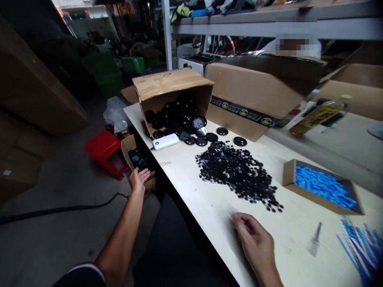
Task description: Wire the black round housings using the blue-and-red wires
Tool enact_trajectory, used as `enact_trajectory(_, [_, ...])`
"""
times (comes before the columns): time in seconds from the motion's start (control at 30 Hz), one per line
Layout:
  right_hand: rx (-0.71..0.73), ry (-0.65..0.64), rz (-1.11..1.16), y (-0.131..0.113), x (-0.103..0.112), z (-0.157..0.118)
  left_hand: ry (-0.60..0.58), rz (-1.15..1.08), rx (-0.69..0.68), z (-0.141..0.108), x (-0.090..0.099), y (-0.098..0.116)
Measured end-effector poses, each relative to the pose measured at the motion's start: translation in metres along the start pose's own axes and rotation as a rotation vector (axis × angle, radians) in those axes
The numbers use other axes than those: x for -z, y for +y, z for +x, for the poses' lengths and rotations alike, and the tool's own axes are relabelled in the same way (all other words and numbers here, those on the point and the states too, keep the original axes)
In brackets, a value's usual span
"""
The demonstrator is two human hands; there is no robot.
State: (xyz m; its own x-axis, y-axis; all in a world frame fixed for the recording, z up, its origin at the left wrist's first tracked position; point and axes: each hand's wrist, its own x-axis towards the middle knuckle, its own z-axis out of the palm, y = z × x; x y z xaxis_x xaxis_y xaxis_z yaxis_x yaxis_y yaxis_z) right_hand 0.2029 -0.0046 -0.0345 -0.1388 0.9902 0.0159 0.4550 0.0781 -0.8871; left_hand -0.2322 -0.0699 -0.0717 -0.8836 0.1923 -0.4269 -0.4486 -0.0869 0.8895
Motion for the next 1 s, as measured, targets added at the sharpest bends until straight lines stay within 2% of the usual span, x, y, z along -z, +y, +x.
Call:
enact_trajectory(0.07, [-0.022,-0.046,-0.008,0.002,-0.001,0.0,-0.005,0.037,-0.058,-0.015,0.01,-0.014])
enact_trajectory(0.17, [-0.032,-0.086,-0.025,0.001,-0.001,-0.001,-0.058,0.079,-0.176,-0.035,0.016,-0.014])
enact_trajectory(0.27, [-0.017,-0.095,-0.028,-0.003,-0.001,-0.001,-0.149,0.106,-0.283,-0.05,0.012,0.004])
enact_trajectory(0.4, [0.02,-0.076,-0.058,-0.004,-0.005,-0.002,-0.287,0.139,-0.362,-0.061,-0.006,0.033])
enact_trajectory(0.53, [0.047,-0.058,-0.087,-0.002,-0.008,-0.003,-0.429,0.193,-0.378,-0.067,-0.035,0.046])
enact_trajectory(0.77, [0.083,-0.08,-0.109,-0.007,-0.008,-0.004,-0.725,0.474,-0.396,-0.07,-0.105,0.034])
enact_trajectory(0.87, [0.097,-0.067,-0.115,-0.009,-0.008,-0.004,-0.737,0.636,-0.485,-0.06,-0.138,0.037])
enact_trajectory(1.0, [0.121,-0.057,-0.122,-0.01,-0.01,-0.004,-0.682,0.837,-0.629,-0.037,-0.182,0.063])
